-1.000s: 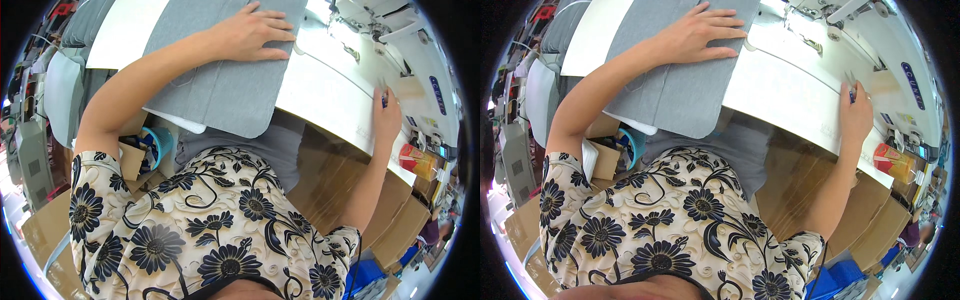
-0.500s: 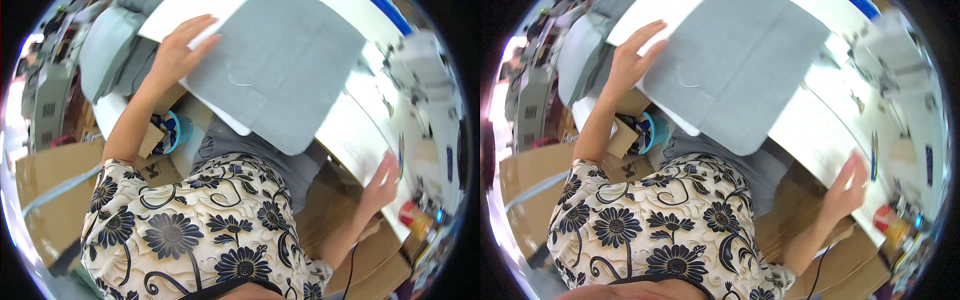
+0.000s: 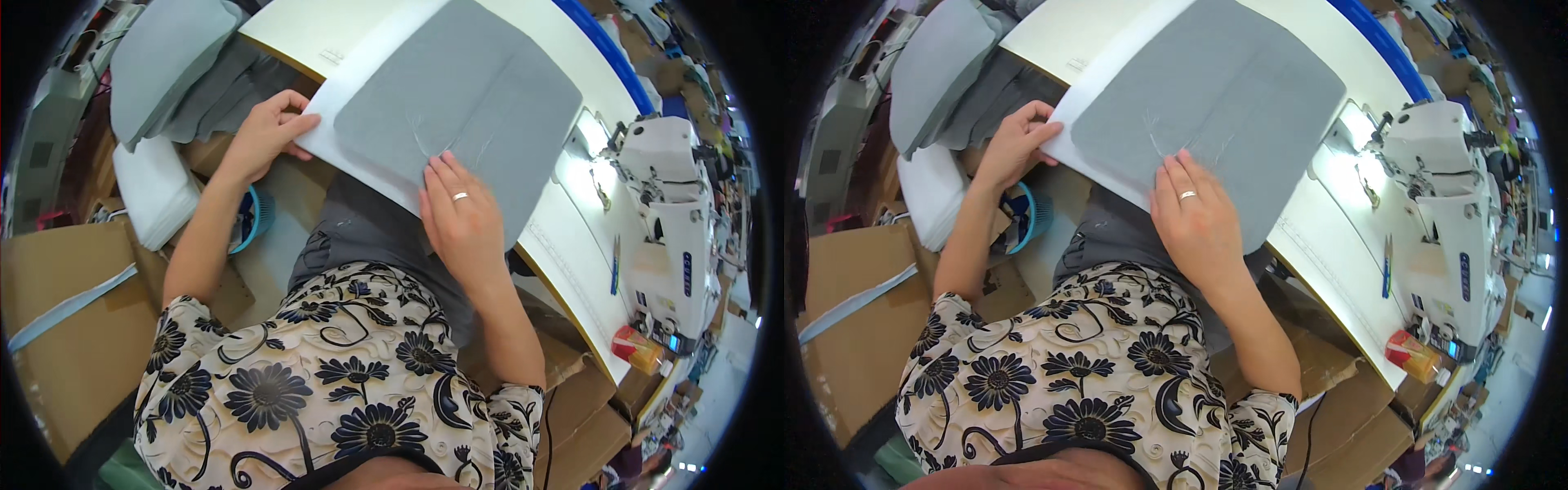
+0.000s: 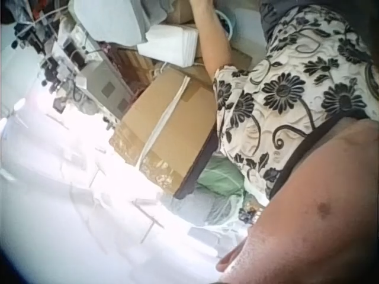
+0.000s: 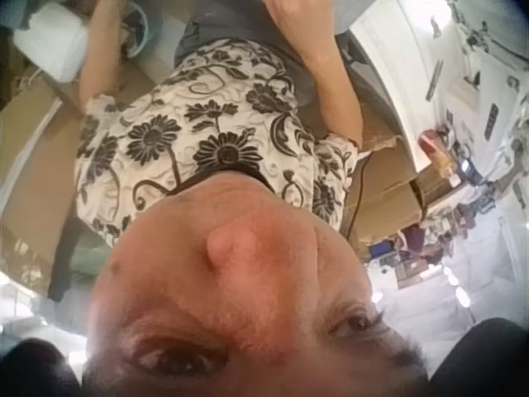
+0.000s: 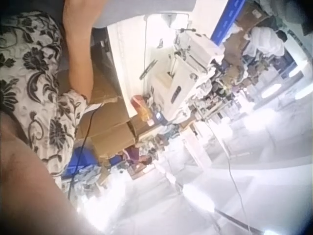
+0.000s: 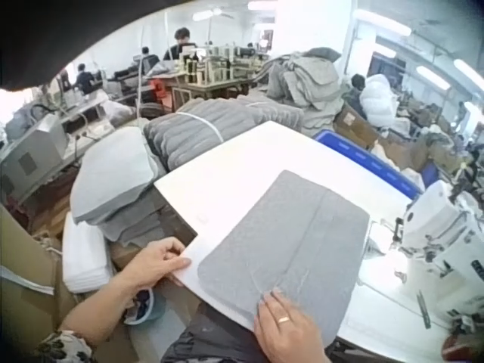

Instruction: Assembling and sewing leather or synthetic material covers using an industrial sewing machine and thread snips.

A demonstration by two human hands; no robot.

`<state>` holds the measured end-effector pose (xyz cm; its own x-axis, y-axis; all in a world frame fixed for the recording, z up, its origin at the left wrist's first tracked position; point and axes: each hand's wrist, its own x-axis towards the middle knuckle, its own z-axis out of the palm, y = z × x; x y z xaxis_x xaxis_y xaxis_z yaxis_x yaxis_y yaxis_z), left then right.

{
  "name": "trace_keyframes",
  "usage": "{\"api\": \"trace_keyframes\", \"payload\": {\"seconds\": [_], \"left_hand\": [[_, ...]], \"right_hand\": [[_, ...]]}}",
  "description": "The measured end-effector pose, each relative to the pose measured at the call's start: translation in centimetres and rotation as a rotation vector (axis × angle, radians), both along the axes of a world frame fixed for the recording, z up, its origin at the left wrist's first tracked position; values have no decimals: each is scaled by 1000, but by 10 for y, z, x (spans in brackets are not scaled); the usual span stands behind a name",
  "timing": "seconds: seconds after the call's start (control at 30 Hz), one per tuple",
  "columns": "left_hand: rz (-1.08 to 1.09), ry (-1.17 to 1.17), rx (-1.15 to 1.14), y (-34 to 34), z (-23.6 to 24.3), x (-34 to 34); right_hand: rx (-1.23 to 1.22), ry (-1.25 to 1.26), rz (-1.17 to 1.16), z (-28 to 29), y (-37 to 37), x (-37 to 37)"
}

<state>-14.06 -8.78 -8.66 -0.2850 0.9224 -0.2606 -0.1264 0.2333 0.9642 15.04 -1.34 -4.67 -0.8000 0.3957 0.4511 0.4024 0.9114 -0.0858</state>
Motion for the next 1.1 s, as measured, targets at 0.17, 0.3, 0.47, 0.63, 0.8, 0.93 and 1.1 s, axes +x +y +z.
{"api": "trace_keyframes", "payload": {"seconds": [0.17, 0.3, 0.47, 0.63, 0.8, 0.93, 1.1], "left_hand": [[-141, 164, 92, 30, 14, -7], [-308, 224, 36, 59, 50, -6], [-316, 122, 69, 47, 32, 28], [-257, -133, 98, 80, 14, 64], [-139, -65, 142, 112, 5, 78], [-195, 49, 132, 111, 15, 80], [-244, 666, -43, 114, 49, 22]], "right_hand": [[-665, 153, -394, 52, 32, 37], [-586, 474, -336, 81, 97, 50], [-558, 427, -295, 90, 128, 73], [-468, 264, -166, 94, 116, 49], [-421, -33, 14, 50, 105, 27], [-358, 10, 88, 19, 94, 37], [-305, -13, 40, 11, 58, 45]]}}
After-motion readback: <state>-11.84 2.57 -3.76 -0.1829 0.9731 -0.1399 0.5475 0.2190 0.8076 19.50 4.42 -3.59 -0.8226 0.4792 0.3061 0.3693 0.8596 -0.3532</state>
